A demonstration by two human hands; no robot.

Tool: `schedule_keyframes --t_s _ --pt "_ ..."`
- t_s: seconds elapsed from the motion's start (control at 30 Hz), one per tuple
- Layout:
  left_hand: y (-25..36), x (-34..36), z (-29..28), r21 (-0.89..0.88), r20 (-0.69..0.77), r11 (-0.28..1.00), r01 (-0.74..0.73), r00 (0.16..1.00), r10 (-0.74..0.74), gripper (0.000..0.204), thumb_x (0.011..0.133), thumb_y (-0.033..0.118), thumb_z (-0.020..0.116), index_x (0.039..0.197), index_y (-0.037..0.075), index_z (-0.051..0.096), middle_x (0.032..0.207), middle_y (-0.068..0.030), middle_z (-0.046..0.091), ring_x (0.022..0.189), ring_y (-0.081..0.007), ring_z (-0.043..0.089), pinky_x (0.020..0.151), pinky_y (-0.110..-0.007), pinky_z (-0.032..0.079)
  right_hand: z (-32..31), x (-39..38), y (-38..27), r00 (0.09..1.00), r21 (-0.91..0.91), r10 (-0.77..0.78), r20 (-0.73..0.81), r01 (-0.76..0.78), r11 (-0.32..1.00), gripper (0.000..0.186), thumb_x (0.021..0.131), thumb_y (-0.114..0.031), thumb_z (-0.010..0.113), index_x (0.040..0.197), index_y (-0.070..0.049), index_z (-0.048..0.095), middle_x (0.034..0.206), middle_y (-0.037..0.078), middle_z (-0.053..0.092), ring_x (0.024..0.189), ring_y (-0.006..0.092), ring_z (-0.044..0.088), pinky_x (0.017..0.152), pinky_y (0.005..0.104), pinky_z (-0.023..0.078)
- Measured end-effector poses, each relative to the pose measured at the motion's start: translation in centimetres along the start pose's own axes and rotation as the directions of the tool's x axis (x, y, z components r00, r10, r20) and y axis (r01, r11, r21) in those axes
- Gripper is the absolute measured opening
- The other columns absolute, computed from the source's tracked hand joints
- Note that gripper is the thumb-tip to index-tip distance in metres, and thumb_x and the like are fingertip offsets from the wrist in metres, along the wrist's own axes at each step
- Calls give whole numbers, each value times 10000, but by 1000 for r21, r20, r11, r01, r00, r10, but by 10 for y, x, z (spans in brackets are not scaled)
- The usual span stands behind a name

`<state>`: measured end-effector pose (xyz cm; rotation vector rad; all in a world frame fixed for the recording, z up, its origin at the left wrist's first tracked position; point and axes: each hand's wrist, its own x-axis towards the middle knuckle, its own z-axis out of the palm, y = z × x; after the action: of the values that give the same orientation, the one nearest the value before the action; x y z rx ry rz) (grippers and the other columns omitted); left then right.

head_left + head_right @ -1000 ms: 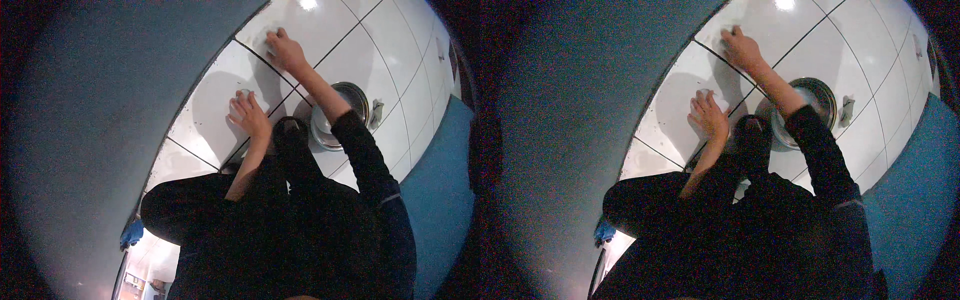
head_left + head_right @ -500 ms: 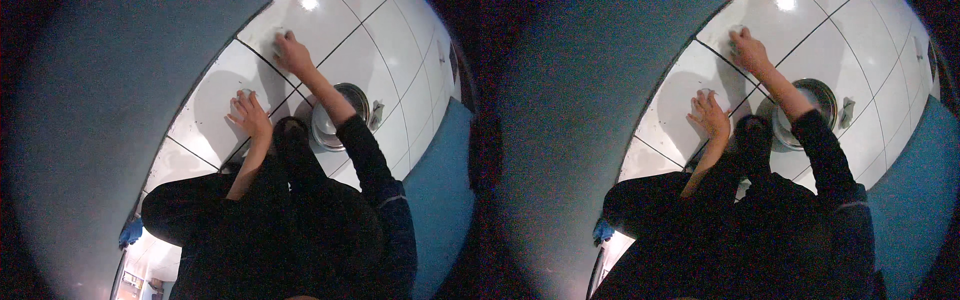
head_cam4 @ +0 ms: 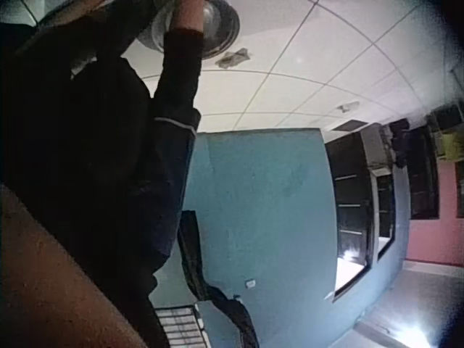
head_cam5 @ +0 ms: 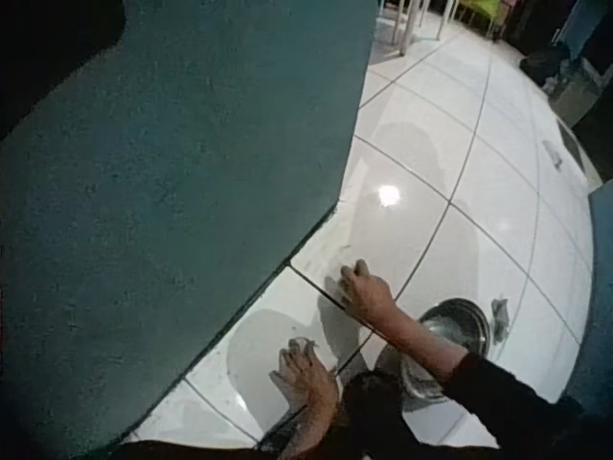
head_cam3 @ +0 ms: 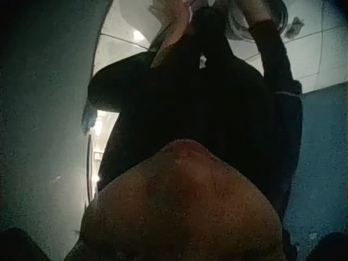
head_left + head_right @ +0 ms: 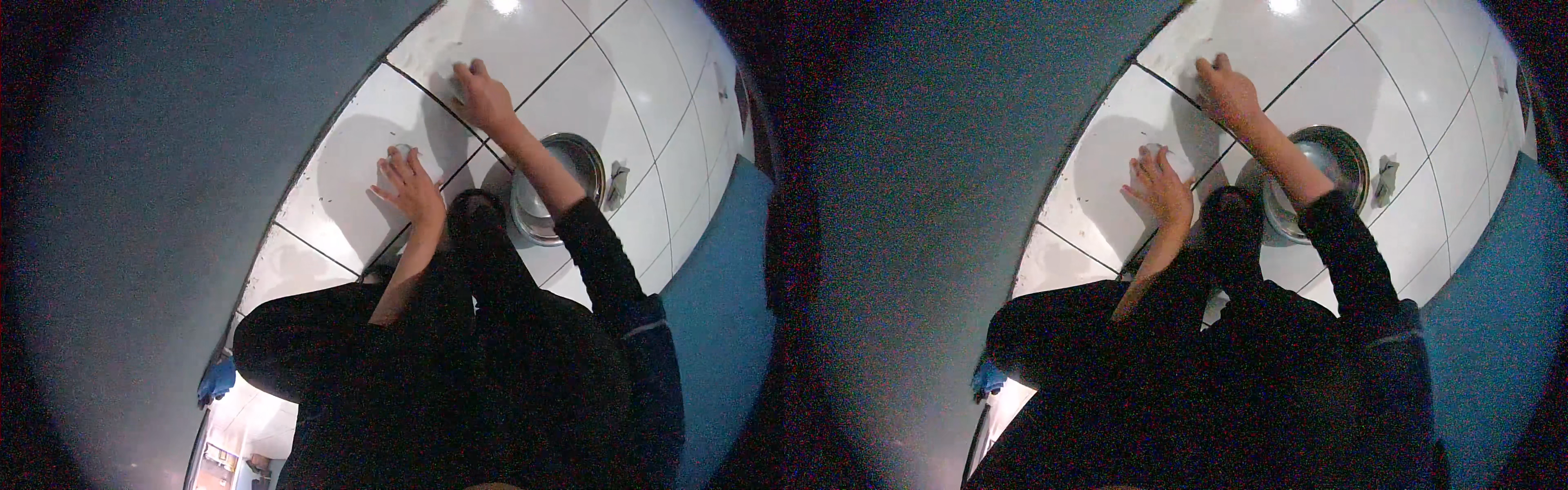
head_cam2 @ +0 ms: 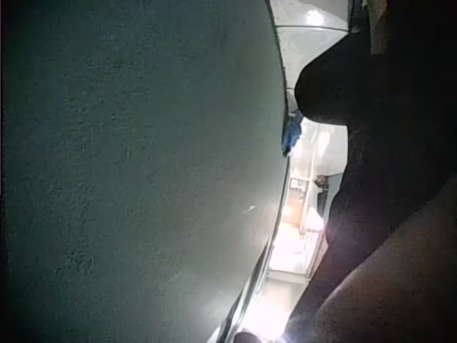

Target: The person cleans a tiled floor by hand using a cloth and a bowl of water, wiping along the edge of a wall and scrubbing several tiles.

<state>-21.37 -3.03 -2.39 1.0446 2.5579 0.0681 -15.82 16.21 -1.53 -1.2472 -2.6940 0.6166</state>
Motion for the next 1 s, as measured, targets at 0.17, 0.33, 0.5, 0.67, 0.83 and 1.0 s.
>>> schedule_keyframes --t_s 0.17,0.33,0.5,0.67,0.83,1.0 --pt "3 -1 -1 -10 26 1000 -18 999 19 741 637 271 793 1272 177 423 1458 -90 249 1354 -357 202 996 -714 128 0 50 4 1000 -35 11 -10 -11 999 497 685 -178 712 1109 -137 456 1023 161 500 756 391 605 632 459 517" --pt "-7 0 -5 -55 42 998 1 999 1 736 645 265 792 1272 164 421 1460 -89 245 1356 -353 199 994 -722 103 12 -8 -3 999 33 34 8 -34 999 516 674 -170 717 1117 -145 453 1027 161 498 780 391 604 645 467 514" --pt "-6 -1 -1 2 0 1000 -26 1000 26 721 643 286 793 1259 197 429 1455 -77 259 1356 -341 206 992 -722 112 4 -25 -9 993 29 47 105 -51 998 525 674 -154 710 1131 -146 452 1040 163 496 817 394 599 662 473 510" --pt "-4 2 14 33 -7 999 -19 1000 20 719 640 293 794 1257 210 436 1445 -76 274 1346 -335 224 988 -721 131 4 43 -8 996 -14 -66 56 67 998 559 672 -161 708 1165 -136 445 1088 198 495 801 395 613 657 460 521" --pt "-7 0 -1 25 24 1000 -18 1000 18 722 624 303 803 1243 204 445 1437 -68 287 1329 -325 251 979 -723 148 2 15 7 978 -53 -146 147 156 986 579 677 -157 695 1202 -134 453 1111 204 493 790 389 622 664 447 532" --pt "-15 2 4 -1 -38 1000 -11 999 11 744 589 339 819 1224 196 459 1427 -67 300 1322 -319 269 973 -718 158 -6 -20 -3 968 -21 -98 232 106 994 473 691 -166 706 1099 -103 474 1055 163 504 783 390 611 655 461 519"
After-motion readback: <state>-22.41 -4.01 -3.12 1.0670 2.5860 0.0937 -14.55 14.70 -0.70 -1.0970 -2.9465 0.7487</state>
